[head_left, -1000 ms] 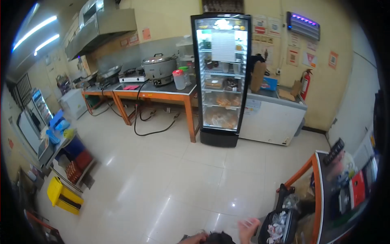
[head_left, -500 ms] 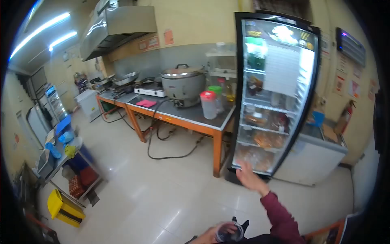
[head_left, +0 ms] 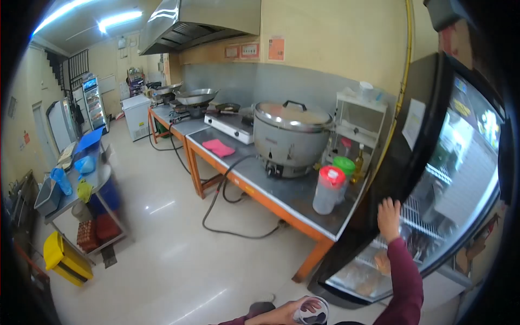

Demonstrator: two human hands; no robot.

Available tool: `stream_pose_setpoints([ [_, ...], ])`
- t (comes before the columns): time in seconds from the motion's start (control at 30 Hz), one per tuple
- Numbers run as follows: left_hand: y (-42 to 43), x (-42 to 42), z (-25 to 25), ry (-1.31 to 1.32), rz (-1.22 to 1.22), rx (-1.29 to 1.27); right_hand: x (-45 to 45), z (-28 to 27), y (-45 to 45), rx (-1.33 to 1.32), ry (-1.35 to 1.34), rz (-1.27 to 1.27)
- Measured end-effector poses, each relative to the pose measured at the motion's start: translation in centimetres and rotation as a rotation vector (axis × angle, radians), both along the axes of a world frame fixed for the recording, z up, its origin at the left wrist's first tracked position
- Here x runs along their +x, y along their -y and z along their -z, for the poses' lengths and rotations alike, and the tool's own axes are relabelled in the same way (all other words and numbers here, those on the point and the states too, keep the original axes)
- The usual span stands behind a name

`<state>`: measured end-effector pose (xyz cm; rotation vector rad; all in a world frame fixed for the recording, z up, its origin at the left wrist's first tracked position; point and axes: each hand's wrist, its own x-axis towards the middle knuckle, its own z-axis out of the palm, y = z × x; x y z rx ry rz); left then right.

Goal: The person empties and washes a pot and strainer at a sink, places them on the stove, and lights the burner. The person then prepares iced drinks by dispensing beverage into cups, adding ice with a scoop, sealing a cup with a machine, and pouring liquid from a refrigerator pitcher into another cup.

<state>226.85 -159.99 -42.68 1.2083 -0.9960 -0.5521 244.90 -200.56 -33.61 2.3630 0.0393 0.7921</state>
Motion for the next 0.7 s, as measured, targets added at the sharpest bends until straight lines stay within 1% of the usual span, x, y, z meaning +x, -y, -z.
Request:
stream_pose_setpoints([
  [0.03,0.2,2.3,-3.0,0.047,0.017,0.02,0.1,0.2,-0.5,0.069,-0.071,0.121],
  [0.1,1.2,8.1,-6.0,0.113,0.157,-0.102,-0.4,0.0,-2.3,0.021,0.049,0.137],
  [0.13,1.7,10.5,-6.7,0.15,0.229,-0.157,-0.8,-0.3,-3.2,0.047,0.03,0.186],
  [0.17,2.5,12.5,-6.5,0.128,0.27,-0.142,-1.2,-0.2,-3.9,0.075,0.018,0.237],
  [0.2,2.7,14.7,-7.7,0.134,0.302,-0.066,-2.3,0.2,-4.5,0.098,0.044,0.232],
  [0.23,2.9,16.6,-9.5,0.134,0.335,0.01,-3.4,-0.4,-6.4,0.271,0.031,0.24],
  [0.27,3.2,18.1,-10.3,0.13,0.371,0.088,-5.1,-1.7,-8.5,0.332,0.0,0.282],
  [0.3,4.4,19.3,-9.8,0.187,0.349,0.014,-6.7,-2.6,-11.0,0.339,-0.022,0.412],
  [0.33,5.6,20.5,-8.9,0.226,0.348,-0.034,-8.1,-4.0,-13.3,0.546,-0.062,0.433],
  [0.37,7.0,21.4,-7.8,0.263,0.346,-0.086,-10.1,-4.6,-14.5,0.829,-0.088,0.5],
  [0.4,8.0,22.2,-7.1,0.301,0.342,-0.142,-12.0,-3.8,-15.0,0.829,0.23,0.381],
  [0.47,9.0,23.4,-6.3,0.194,0.403,-0.093,-14.7,-0.4,-14.0,0.825,0.702,0.235],
  [0.53,10.8,23.7,-5.1,0.087,0.519,-0.022,-19.0,4.8,-9.2,0.81,1.059,0.258],
  [0.57,11.5,24.2,-5.6,0.121,0.546,0.026,-22.4,7.3,-7.9,0.765,1.246,0.284],
  [0.63,12.7,24.5,-6.0,0.06,0.641,0.077,-21.3,2.0,-12.8,0.789,1.647,0.531],
  [0.7,14.2,24.7,-5.7,0.045,0.722,0.113,-27.1,5.2,-12.7,0.427,1.497,0.676],
])
